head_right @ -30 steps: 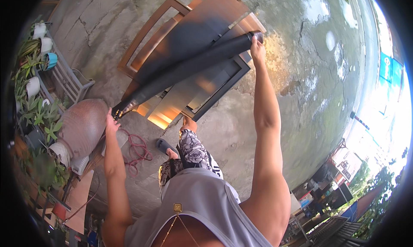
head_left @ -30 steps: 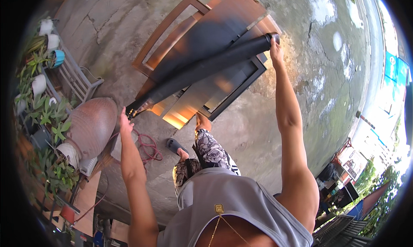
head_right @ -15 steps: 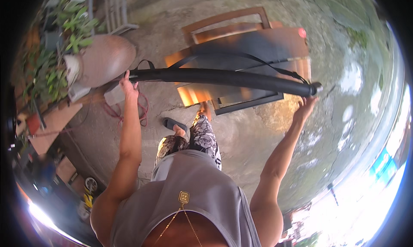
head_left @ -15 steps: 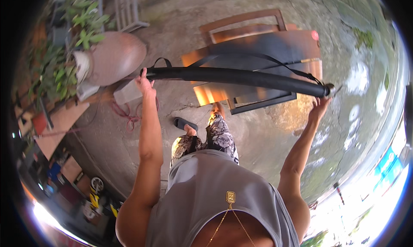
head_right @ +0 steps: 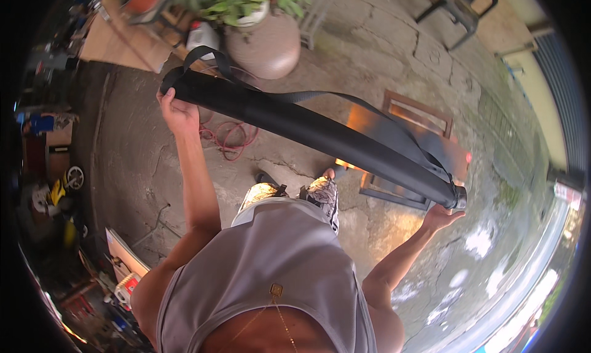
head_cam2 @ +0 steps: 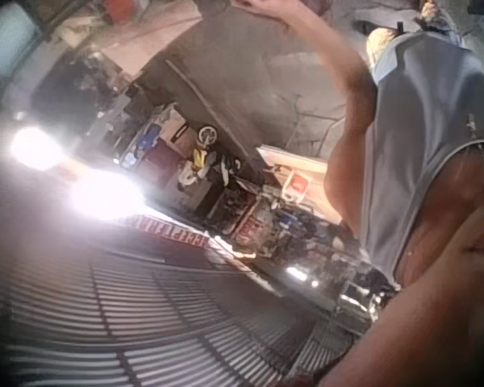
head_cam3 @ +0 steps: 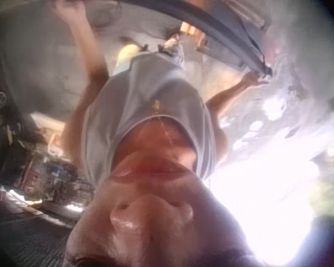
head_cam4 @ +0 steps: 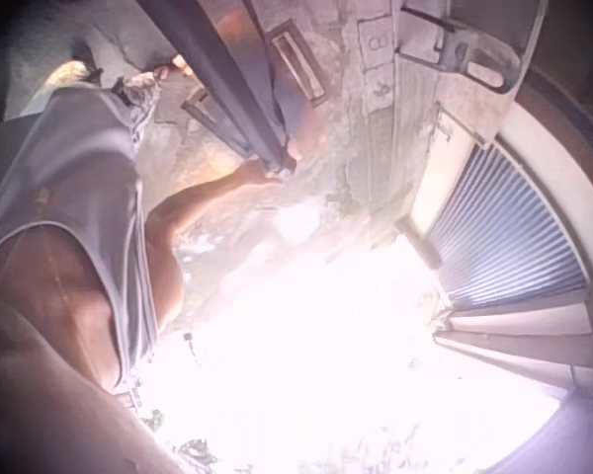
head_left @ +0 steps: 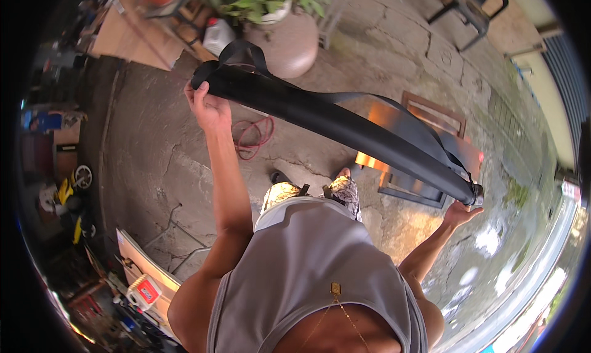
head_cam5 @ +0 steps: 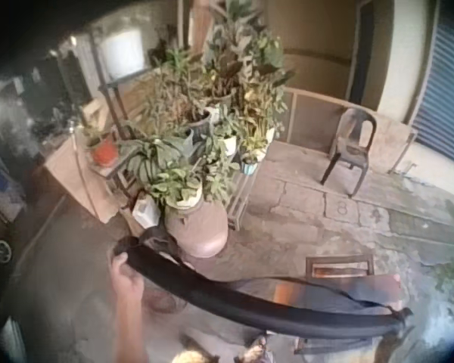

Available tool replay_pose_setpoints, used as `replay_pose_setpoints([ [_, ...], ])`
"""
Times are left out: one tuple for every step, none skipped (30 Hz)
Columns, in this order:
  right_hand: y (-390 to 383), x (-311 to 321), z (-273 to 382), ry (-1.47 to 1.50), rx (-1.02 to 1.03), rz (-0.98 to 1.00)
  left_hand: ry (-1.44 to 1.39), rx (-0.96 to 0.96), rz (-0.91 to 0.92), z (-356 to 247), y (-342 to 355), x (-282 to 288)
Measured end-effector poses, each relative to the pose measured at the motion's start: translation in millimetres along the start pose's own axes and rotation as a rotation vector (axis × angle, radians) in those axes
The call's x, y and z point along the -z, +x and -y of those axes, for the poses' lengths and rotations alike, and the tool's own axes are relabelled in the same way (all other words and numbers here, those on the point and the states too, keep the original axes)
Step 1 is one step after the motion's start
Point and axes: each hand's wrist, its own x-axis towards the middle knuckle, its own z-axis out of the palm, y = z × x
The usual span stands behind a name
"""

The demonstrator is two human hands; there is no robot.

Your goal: The person uses a spray gun to apply black paint to a long cylindrical object, likely a bag or case, in an outdoor workshop area. They rotate the object to cover different sides, then move indoors to inspect the painted surface and handle the object's strap and zipper.

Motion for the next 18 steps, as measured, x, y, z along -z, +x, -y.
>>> replay_pose_setpoints([
  [-15,-18,-2,0.017,-0.012,0.021,-0.038,-0.039,0.023,-35,0,0],
  [-36,-44,-15,-0.021,0.06,0.071,-0.076,-0.071,0.039,-64,8,11],
  [-49,-56,-29,0.016,0.026,0.121,-0.111,-0.105,0.055,-95,16,20],
  [-56,-56,-52,0.052,-0.005,0.169,-0.132,-0.145,0.068,-121,27,31],
  [-64,-60,-76,0.082,-0.05,0.225,-0.143,-0.196,0.074,-151,32,42],
  [-68,-59,-86,0.141,-0.077,0.392,-0.149,-0.249,0.087,-182,26,41],
  [-81,-69,-111,0.174,-0.151,0.429,-0.154,-0.303,0.098,-213,29,53],
  [-101,-80,-133,0.208,-0.221,0.456,-0.158,-0.35,0.118,-242,32,63],
  [-118,-95,-154,0.24,-0.292,0.484,-0.161,-0.397,0.138,-270,34,74],
  [-144,-117,-170,0.252,-0.355,0.49,-0.166,-0.436,0.164,-298,33,85],
  [-173,-138,-181,0.259,-0.416,0.494,-0.171,-0.471,0.188,-323,28,96],
  [-198,-157,-194,0.263,-0.477,0.498,-0.175,-0.507,0.212,-347,23,107],
  [-217,-174,-206,0.286,-0.478,0.51,-0.18,-0.543,0.225,-367,17,113],
  [-235,-191,-220,0.304,-0.481,0.519,-0.183,-0.576,0.234,-384,11,120],
  [-251,-209,-233,0.322,-0.483,0.527,-0.184,-0.608,0.243,-400,7,127],
  [-264,-226,-247,0.333,-0.525,0.557,-0.173,-0.64,0.219,-415,3,137],
  [-278,-242,-259,0.341,-0.566,0.583,-0.164,-0.668,0.193,-428,0,146],
  [-291,-258,-270,0.35,-0.605,0.606,-0.155,-0.695,0.168,-440,-2,153],
])
